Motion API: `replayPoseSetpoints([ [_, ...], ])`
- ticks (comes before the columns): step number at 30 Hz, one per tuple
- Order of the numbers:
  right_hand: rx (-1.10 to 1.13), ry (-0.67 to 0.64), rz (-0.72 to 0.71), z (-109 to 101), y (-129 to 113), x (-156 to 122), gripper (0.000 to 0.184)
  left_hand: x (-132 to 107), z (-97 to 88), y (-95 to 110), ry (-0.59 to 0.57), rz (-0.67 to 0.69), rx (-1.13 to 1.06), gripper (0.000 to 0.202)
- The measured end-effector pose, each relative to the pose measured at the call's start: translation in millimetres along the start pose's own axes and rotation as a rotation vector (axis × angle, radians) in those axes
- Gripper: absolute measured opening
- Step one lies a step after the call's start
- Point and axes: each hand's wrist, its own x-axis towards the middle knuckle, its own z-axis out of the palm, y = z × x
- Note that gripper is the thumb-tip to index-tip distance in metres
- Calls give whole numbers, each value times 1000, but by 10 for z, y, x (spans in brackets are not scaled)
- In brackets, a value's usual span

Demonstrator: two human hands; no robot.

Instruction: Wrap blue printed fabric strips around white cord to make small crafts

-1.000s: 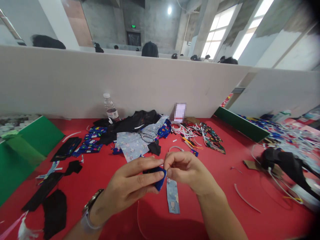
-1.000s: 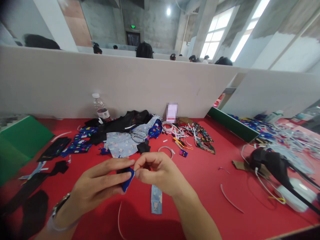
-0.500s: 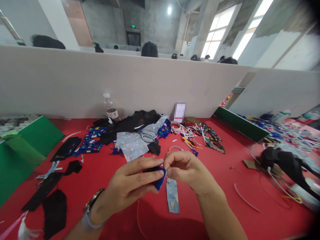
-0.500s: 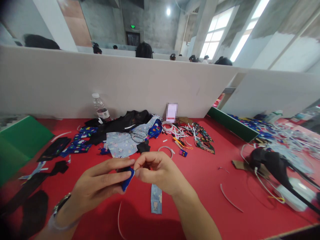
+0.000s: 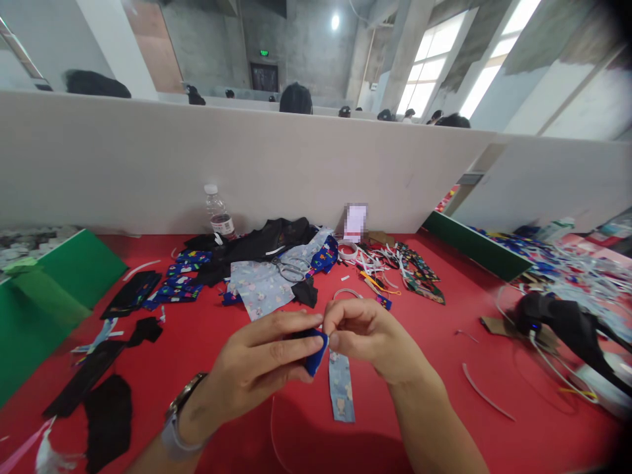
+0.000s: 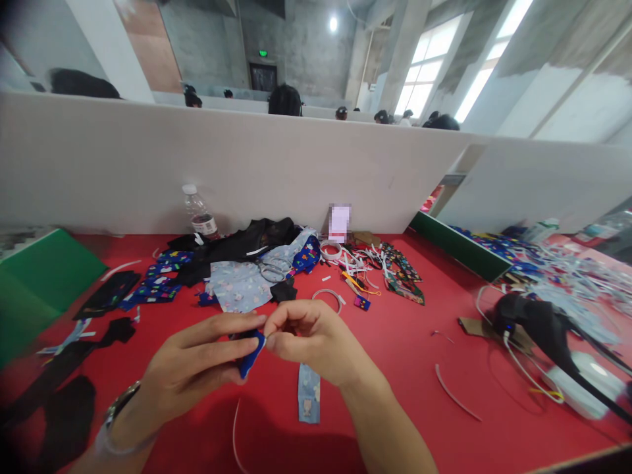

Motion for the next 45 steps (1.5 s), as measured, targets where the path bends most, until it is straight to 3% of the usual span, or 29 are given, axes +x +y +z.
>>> replayPoseSetpoints([
  [17, -15, -3, 21, 4, 0, -5, 23, -13, -3, 20, -5, 54, 137, 26],
  [30, -96, 48, 58, -1, 7, 13, 13, -56, 19, 72, -40, 84, 391, 29],
  [38, -16, 12, 48, -14, 24, 1, 19, -12, -4, 13, -10, 35, 170, 25],
  [45, -19, 27, 58, -7, 5, -2, 19, -3, -13, 15, -26, 24, 169, 25],
])
